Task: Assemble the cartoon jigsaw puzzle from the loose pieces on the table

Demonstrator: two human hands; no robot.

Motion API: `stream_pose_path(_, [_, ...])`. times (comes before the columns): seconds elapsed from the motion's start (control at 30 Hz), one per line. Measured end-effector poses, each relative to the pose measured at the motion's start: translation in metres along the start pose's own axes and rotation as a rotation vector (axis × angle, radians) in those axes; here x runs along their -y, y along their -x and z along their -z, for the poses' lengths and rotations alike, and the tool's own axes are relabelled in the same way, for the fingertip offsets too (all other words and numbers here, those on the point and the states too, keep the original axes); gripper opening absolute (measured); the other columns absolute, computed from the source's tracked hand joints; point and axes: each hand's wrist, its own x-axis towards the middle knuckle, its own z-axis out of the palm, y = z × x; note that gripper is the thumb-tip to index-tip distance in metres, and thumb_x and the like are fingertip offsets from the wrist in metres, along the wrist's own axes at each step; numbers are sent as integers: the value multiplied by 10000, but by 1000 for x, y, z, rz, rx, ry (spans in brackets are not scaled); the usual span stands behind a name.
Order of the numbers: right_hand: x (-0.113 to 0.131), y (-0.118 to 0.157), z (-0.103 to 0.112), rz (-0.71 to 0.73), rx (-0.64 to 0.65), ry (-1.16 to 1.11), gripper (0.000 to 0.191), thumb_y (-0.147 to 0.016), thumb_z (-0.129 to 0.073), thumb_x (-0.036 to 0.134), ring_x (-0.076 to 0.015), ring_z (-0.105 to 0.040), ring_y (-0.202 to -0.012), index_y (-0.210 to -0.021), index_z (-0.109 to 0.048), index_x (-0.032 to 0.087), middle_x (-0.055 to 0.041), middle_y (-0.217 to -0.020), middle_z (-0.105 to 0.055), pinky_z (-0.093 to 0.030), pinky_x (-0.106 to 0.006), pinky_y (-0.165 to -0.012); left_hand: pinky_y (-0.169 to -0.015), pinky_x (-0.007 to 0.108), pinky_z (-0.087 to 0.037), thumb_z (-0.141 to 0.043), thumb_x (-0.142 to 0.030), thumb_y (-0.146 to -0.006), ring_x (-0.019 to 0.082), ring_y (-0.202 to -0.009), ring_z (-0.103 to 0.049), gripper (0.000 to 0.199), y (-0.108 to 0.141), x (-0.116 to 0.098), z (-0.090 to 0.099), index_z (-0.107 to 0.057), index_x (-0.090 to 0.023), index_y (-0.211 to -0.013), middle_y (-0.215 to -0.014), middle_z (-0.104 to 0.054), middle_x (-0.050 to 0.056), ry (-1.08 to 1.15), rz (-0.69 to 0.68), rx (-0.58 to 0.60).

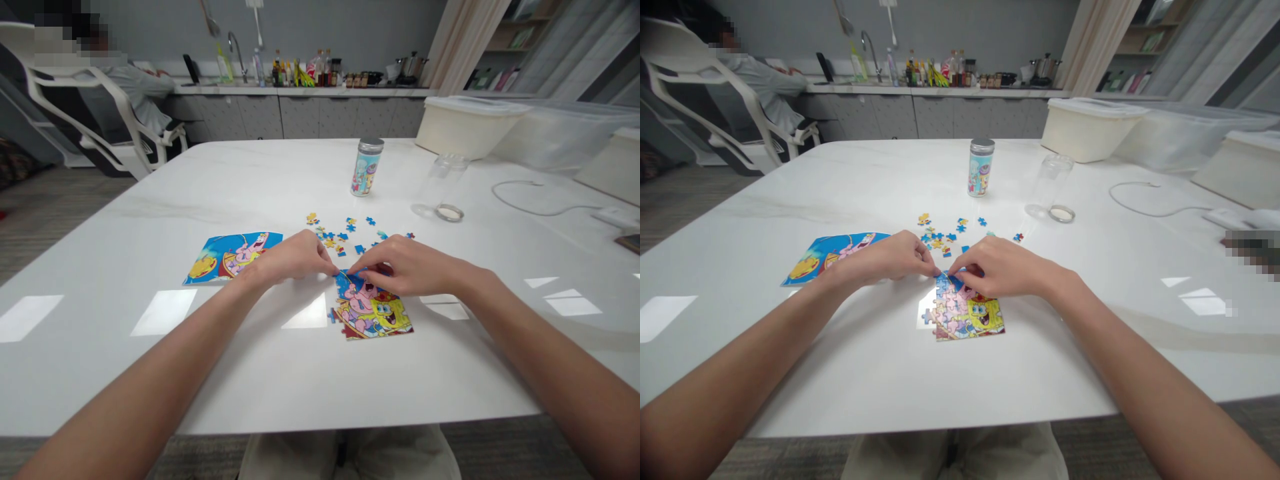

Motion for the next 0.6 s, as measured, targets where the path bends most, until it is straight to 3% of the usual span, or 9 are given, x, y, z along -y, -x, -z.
stream_pose_path(0.2, [1, 0, -3, 44, 18, 10, 307, -866, -468, 226, -119, -601, -633, -1074, -693, 256, -4, -773, -719, -372, -244, -605, -454, 235, -292, -641, -361, -681, 90, -474, -384, 201, 1, -2, 3, -698, -170, -706, -506, -498, -35, -103, -70, -63])
stream_pose_path(0.37, [0, 1, -4, -3, -10, 35, 336, -884, -462, 272, -116, -532, -536, -1187, -608, 256, 16, -645, -664, -323, -239, -538, -589, 240, -378, -535, -326, -799, 119, -592, -500, 218, 7, -6, 5, -676, -175, -868, -644, -601, 3, -344, -321, -202])
stream_pose_path(0.5, [-1, 0, -3, -55, -6, 11, 252, -897, -439, 275, -108, -530, -546, -1062, -627, 242, 13, -686, -670, -315, -234, -537, -641, 258, -389, -480, -272, -852, 152, -666, -538, 209, 14, -4, 12, -644, -197, -957, -666, -596, 18, -657, -439, -200])
stream_pose_path(0.6, [0, 1, -2, -71, 4, 2, 233, -907, -424, 275, -110, -538, -563, -1018, -625, 243, 18, -680, -669, -320, -233, -547, -644, 254, -388, -453, -274, -878, 135, -623, -530, 221, 17, -3, 18, -650, -201, -945, -631, -583, 1, -687, -471, -198])
